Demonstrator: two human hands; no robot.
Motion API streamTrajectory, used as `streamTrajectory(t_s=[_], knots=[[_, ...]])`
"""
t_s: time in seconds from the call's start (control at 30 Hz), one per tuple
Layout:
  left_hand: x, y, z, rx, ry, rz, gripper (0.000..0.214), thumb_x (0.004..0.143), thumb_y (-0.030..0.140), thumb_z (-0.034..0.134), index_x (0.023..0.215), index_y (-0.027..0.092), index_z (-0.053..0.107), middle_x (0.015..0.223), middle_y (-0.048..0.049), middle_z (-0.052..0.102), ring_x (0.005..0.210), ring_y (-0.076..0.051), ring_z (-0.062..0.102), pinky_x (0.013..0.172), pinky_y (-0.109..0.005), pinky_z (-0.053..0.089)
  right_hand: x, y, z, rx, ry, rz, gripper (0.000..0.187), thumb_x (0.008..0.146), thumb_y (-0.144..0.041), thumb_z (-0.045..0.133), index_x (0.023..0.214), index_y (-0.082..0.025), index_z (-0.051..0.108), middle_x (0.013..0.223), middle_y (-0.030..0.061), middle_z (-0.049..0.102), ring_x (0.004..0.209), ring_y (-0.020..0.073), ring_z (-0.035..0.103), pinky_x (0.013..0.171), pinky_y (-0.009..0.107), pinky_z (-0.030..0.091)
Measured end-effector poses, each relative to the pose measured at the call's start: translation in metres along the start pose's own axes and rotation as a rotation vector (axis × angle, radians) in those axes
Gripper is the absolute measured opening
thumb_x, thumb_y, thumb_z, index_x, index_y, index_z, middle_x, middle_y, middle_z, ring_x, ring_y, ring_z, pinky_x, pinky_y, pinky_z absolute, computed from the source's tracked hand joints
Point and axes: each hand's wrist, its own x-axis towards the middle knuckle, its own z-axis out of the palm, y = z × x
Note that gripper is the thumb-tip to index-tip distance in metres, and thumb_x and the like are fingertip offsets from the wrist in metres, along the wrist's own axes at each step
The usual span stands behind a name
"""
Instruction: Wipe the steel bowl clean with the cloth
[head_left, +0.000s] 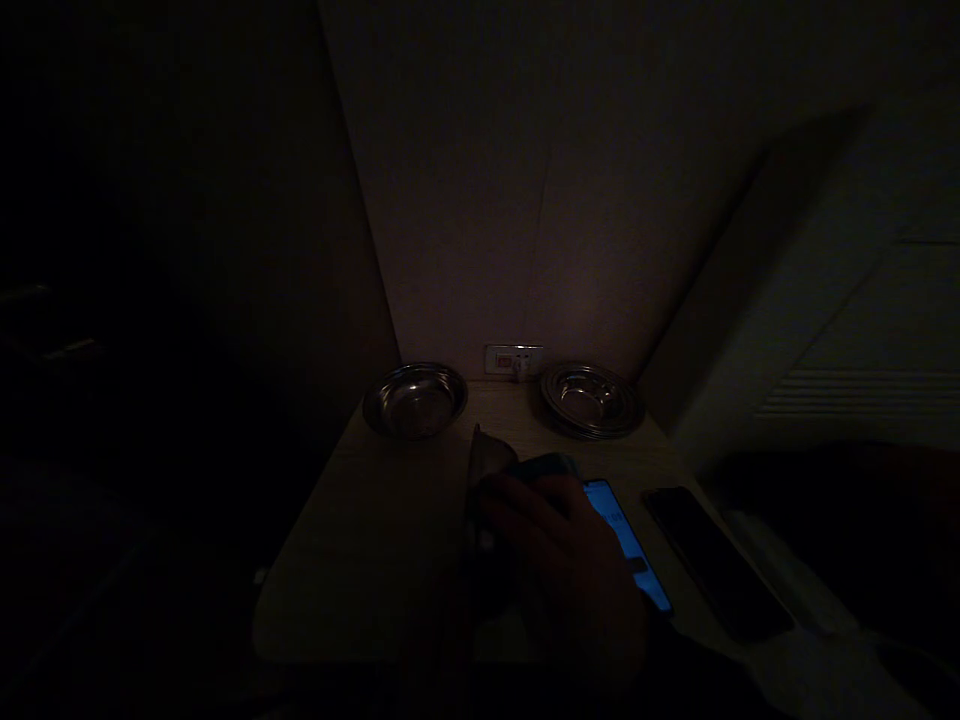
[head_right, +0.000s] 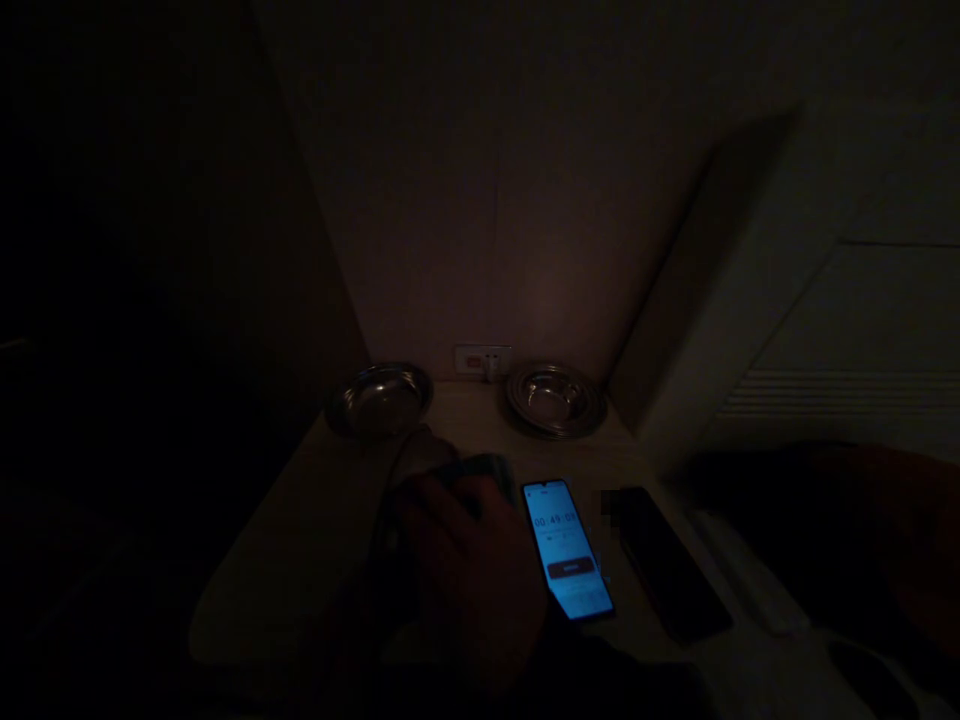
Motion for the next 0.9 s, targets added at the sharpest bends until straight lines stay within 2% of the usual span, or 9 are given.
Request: streamTrajectory(t_s=[0.1, 0.27, 0.33, 0.47, 0.7, 0.9], knots=[[0.001, 0.0, 0.0, -0.006, -0.012, 0.014, 0.028, 0.09, 0.034, 0.051, 0.11, 0.016, 0.058, 0.11, -0.0078, 0.06, 0.091, -0.016, 0.06, 0.078, -0.035, 0.052, 0.017, 0.001, -0.006, -0.027, 0.02, 0.055, 0.038, 0.082, -0.007, 0.045, 0.113, -0.016, 0.064, 0.119, 0.0043, 0.065, 0.089, 0.0235, 0.051, 0.07, 0.037, 0.053], [0.002, -0.001, -0.001, -0.006, -0.017, 0.027, 0.028, 0.09, 0.034, 0.05, 0.11, 0.017, 0.058, 0.111, -0.0082, 0.06, 0.092, -0.016, 0.06, 0.079, -0.036, 0.052, 0.002, -0.009, -0.006, -0.071, 0.02, -0.012, 0.038, 0.084, -0.01, 0.048, 0.119, -0.02, 0.061, 0.12, 0.0034, 0.064, 0.088, 0.0228, 0.052, 0.062, 0.032, 0.05], [0.002, -0.001, -0.002, -0.005, -0.028, 0.025, 0.028, 0.09, 0.034, 0.051, 0.11, 0.017, 0.058, 0.111, -0.0081, 0.06, 0.092, -0.017, 0.06, 0.08, -0.036, 0.052, 0.007, -0.006, -0.006, -0.03, 0.003, -0.018, 0.038, 0.082, -0.009, 0.048, 0.116, -0.018, 0.062, 0.12, 0.0033, 0.064, 0.086, 0.0225, 0.051, 0.063, 0.033, 0.05], [0.003, 0.0, -0.003, -0.002, -0.039, 0.019, 0.027, 0.09, 0.034, 0.05, 0.109, 0.017, 0.059, 0.109, -0.0076, 0.061, 0.091, -0.016, 0.06, 0.078, -0.035, 0.052, 0.024, 0.002, -0.003, -0.013, 0.012, 0.08, 0.039, 0.078, -0.005, 0.047, 0.112, -0.014, 0.064, 0.117, 0.0052, 0.066, 0.086, 0.0227, 0.05, 0.069, 0.036, 0.051], [0.003, -0.001, -0.002, 0.004, -0.034, 0.007, 0.028, 0.09, 0.034, 0.05, 0.11, 0.017, 0.058, 0.111, -0.0083, 0.06, 0.092, -0.016, 0.06, 0.079, -0.036, 0.052, -0.002, -0.013, -0.002, -0.08, 0.047, -0.044, 0.034, 0.084, -0.013, 0.049, 0.115, -0.018, 0.063, 0.119, 0.003, 0.065, 0.086, 0.0223, 0.05, 0.061, 0.032, 0.049], [0.008, 0.002, 0.001, -0.015, -0.055, 0.003, 0.028, 0.09, 0.034, 0.051, 0.11, 0.016, 0.058, 0.11, -0.0079, 0.06, 0.092, -0.017, 0.06, 0.079, -0.036, 0.052, 0.026, 0.003, -0.002, -0.075, -0.004, 0.074, 0.039, 0.079, -0.007, 0.049, 0.115, -0.014, 0.064, 0.117, 0.0054, 0.066, 0.089, 0.024, 0.05, 0.071, 0.037, 0.05]])
